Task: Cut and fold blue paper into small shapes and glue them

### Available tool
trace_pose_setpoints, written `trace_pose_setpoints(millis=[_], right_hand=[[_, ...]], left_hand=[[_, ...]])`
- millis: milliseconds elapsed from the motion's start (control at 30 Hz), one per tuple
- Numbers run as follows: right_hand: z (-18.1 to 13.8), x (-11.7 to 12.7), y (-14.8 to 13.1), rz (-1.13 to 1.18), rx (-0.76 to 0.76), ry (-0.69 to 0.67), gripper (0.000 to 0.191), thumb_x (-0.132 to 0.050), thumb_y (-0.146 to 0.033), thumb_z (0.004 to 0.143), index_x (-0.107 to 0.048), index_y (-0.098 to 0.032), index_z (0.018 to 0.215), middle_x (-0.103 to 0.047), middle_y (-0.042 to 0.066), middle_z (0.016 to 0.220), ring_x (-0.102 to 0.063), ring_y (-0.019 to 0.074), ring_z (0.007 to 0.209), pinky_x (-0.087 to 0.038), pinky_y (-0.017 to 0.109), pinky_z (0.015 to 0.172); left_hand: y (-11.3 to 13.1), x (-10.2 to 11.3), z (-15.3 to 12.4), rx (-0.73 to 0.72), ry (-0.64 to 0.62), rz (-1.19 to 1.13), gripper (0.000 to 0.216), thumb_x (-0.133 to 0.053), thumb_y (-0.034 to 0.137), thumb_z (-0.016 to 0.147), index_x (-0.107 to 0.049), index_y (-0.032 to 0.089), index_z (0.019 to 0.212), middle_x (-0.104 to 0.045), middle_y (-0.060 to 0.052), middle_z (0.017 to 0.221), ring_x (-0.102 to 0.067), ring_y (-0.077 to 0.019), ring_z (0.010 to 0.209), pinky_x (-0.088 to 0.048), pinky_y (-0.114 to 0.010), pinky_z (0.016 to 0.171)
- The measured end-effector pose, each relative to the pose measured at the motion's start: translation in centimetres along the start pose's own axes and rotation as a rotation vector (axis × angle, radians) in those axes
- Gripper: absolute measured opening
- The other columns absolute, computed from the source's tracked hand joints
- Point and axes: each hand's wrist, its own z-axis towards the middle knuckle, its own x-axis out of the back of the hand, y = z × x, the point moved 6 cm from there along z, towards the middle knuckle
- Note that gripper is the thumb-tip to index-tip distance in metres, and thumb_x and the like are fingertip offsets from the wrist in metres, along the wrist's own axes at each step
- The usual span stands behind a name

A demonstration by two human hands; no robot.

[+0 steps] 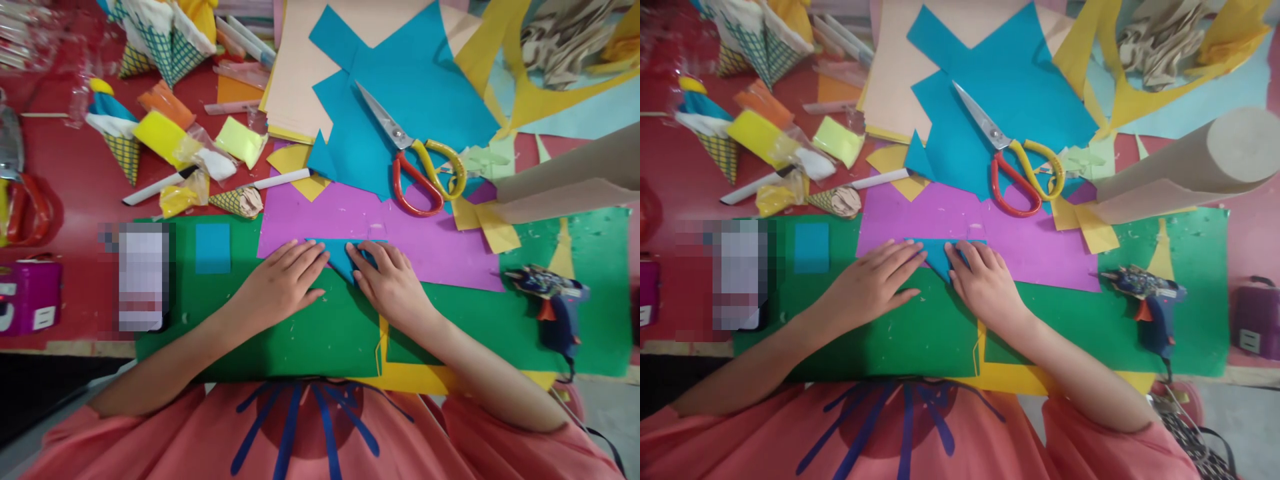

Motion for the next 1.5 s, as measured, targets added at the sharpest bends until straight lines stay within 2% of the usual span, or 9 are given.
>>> trace_pose_setpoints(millis=[167, 333, 667, 1233, 1367, 1500], right_hand=[[0.1, 0.1, -0.1, -0.001, 0.003, -0.005, 0.043, -0.041, -0.029, 0.096, -0.054, -0.01, 0.132, -0.059, 0.015, 0.12, -0.05, 0.0271, 0.109, -0.048, 0.041, 0.091], [0.0, 0.0, -0.2, -0.021, 0.012, 0.006, 0.042, -0.043, -0.028, 0.096, -0.055, -0.009, 0.131, -0.06, 0.016, 0.12, -0.051, 0.0272, 0.109, -0.048, 0.04, 0.091], [-0.1, 0.0, -0.3, -0.025, 0.031, 0.001, 0.042, -0.043, -0.025, 0.095, -0.054, -0.007, 0.132, -0.06, 0.017, 0.12, -0.051, 0.0274, 0.109, -0.047, 0.04, 0.09], [-0.1, 0.0, -0.2, -0.019, 0.02, -0.027, 0.043, -0.038, -0.025, 0.097, -0.053, -0.008, 0.133, -0.06, 0.016, 0.12, -0.051, 0.0262, 0.107, -0.048, 0.04, 0.09], [-0.1, -0.2, -0.1, -0.007, 0.006, -0.05, 0.043, -0.036, -0.023, 0.097, -0.051, -0.009, 0.135, -0.059, 0.017, 0.122, -0.051, 0.026, 0.109, -0.048, 0.041, 0.091], [-0.1, -0.3, -0.1, -0.021, 0.012, -0.031, 0.042, -0.037, -0.022, 0.097, -0.051, -0.009, 0.134, -0.059, 0.016, 0.122, -0.05, 0.0257, 0.109, -0.048, 0.04, 0.09]], left_hand=[[-0.6, -0.4, -1.2, 0.023, 0.003, 0.041, 0.052, -0.045, 0.034, 0.094, -0.044, 0.005, 0.137, -0.052, -0.014, 0.14, -0.048, -0.0252, 0.13, -0.043, -0.038, 0.108], [-0.6, -0.9, -1.4, 0.015, -0.01, 0.038, 0.054, -0.045, 0.033, 0.095, -0.039, 0.007, 0.141, -0.048, -0.013, 0.143, -0.044, -0.0251, 0.134, -0.039, -0.04, 0.112], [-0.4, -0.9, -1.3, -0.025, 0.012, 0.084, 0.053, -0.045, 0.033, 0.095, -0.042, 0.003, 0.138, -0.05, -0.015, 0.141, -0.046, -0.0263, 0.132, -0.042, -0.04, 0.11], [-0.3, -0.9, -1.4, 0.015, 0.011, -0.003, 0.053, -0.047, 0.031, 0.093, -0.041, 0.005, 0.139, -0.05, -0.019, 0.138, -0.044, -0.029, 0.134, -0.042, -0.04, 0.109], [-0.4, -1.1, -1.5, 0.025, -0.006, -0.035, 0.055, -0.047, 0.031, 0.093, -0.037, 0.009, 0.143, -0.05, -0.018, 0.138, -0.042, -0.0287, 0.135, -0.041, -0.04, 0.11], [-0.4, -1.1, -1.5, 0.008, -0.014, 0.003, 0.054, -0.046, 0.032, 0.094, -0.039, 0.007, 0.141, -0.05, -0.018, 0.139, -0.043, -0.0293, 0.134, -0.041, -0.041, 0.11]])
